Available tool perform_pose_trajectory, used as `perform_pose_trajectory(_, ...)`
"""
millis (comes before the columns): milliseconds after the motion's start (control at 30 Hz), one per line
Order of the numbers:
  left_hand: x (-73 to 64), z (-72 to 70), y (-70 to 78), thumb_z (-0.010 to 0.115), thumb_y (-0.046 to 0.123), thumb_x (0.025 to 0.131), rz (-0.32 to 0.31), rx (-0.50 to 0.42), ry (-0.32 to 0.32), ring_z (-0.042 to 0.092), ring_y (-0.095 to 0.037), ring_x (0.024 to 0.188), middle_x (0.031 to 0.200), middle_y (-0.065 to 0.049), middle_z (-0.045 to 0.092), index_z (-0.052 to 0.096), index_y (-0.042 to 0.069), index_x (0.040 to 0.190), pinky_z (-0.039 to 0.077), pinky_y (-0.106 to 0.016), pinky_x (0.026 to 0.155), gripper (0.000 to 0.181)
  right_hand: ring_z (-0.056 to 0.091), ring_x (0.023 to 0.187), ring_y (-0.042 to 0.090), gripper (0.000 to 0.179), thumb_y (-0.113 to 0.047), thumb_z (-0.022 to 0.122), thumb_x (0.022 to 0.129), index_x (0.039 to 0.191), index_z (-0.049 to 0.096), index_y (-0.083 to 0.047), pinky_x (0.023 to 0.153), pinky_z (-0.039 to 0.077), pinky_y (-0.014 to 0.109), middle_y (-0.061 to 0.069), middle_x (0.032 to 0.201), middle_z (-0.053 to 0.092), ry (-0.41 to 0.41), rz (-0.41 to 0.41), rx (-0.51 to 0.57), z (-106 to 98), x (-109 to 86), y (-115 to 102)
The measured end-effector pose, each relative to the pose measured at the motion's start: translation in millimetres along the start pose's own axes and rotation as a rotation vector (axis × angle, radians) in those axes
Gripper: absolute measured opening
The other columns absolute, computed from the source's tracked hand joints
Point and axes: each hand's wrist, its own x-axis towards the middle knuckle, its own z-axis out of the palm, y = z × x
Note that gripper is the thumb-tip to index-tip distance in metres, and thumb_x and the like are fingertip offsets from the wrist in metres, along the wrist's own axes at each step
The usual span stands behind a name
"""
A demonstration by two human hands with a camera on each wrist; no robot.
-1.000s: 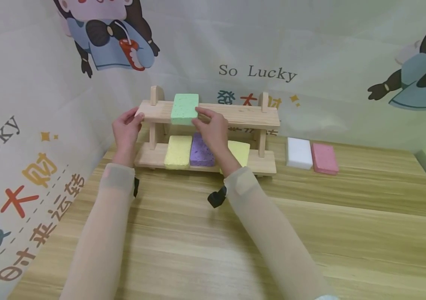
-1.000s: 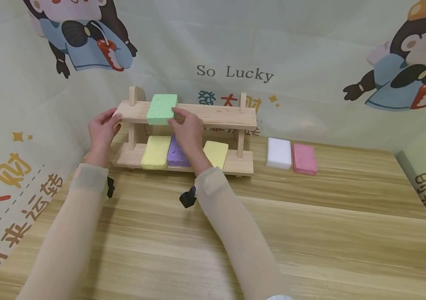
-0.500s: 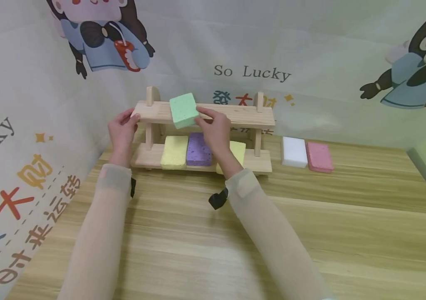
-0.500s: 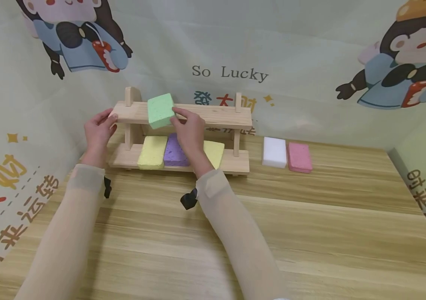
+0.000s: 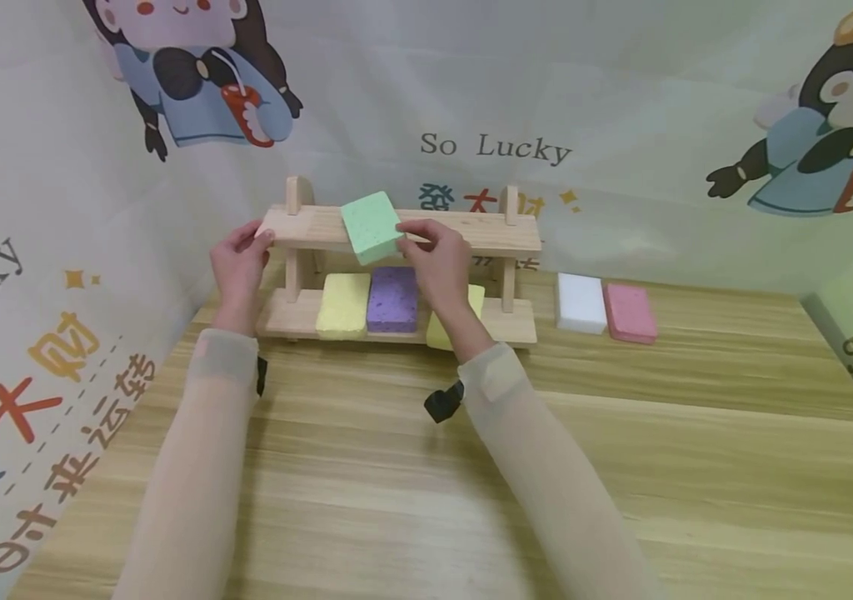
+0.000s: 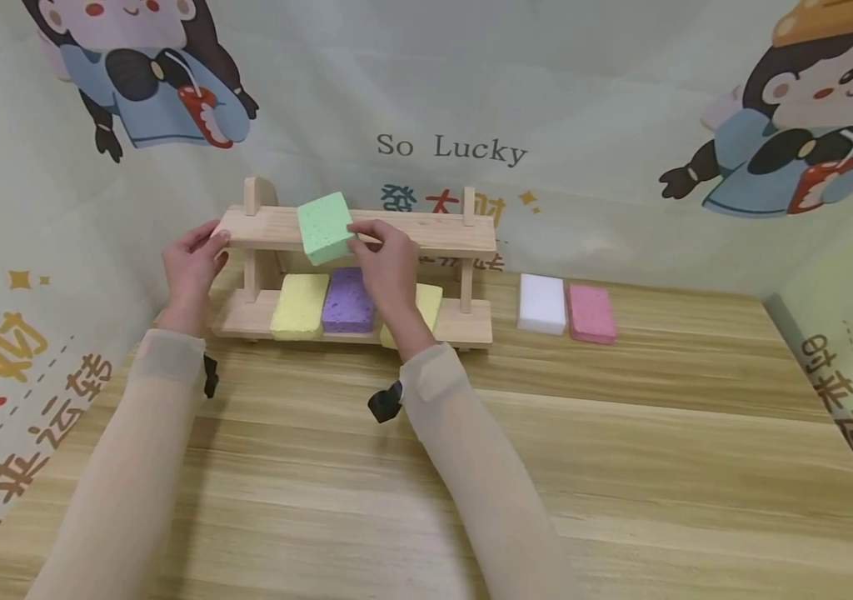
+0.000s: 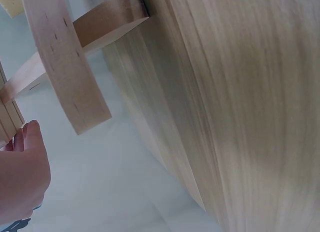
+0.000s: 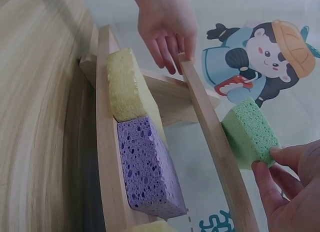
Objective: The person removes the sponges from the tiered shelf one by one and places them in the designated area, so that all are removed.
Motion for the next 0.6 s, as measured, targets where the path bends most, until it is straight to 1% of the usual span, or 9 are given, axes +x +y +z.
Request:
perform_pose_trajectory(167,-0.5,-0.3,0.3,0.067,0.021,0.096,-0.005,-0.005,-0.002,0.061,-0.005,0.108,0.145,-0.008,0.058,0.060,0.013,0.138,0.047,-0.026,0.108,0.044,0.074,0.099,0.023,0.016,-0.006,0.071,0.091,0.106,0.076,-0.005,0.079,0.060,0.026,0.009,0.115,0.075,0.023,-0.016,0.008,-7,-0.5,-1)
perform_pose_trajectory(400,-0.9,-0.1,0.7,0.067,0.021,0.096,-0.017,-0.009,0.002,0.060,-0.006,0.109,0.145,-0.006,0.058,0.060,0.014,0.138,0.047,-0.026,0.109,0.043,0.074,0.099,0.025,0.016,-0.004,0.072,0.090,0.106,0.076,-0.004,0.082,0.060,0.027,0.010,0.114,0.075,0.054,-0.041,0.018,-17,0.5,-2)
perform_pose_trajectory(600,-2.5,0.6,2.2,0.066,0.019,0.096,-0.011,-0.013,-0.002,0.060,-0.006,0.109,0.145,-0.007,0.058,0.059,0.014,0.138,0.047,-0.026,0.108,0.043,0.075,0.097,0.025,0.016,-0.005,0.073,0.089,0.105,0.076,-0.004,0.079,0.060,0.027,0.010,0.113,0.076,0.088,-0.050,0.019,-26,2.9,-1)
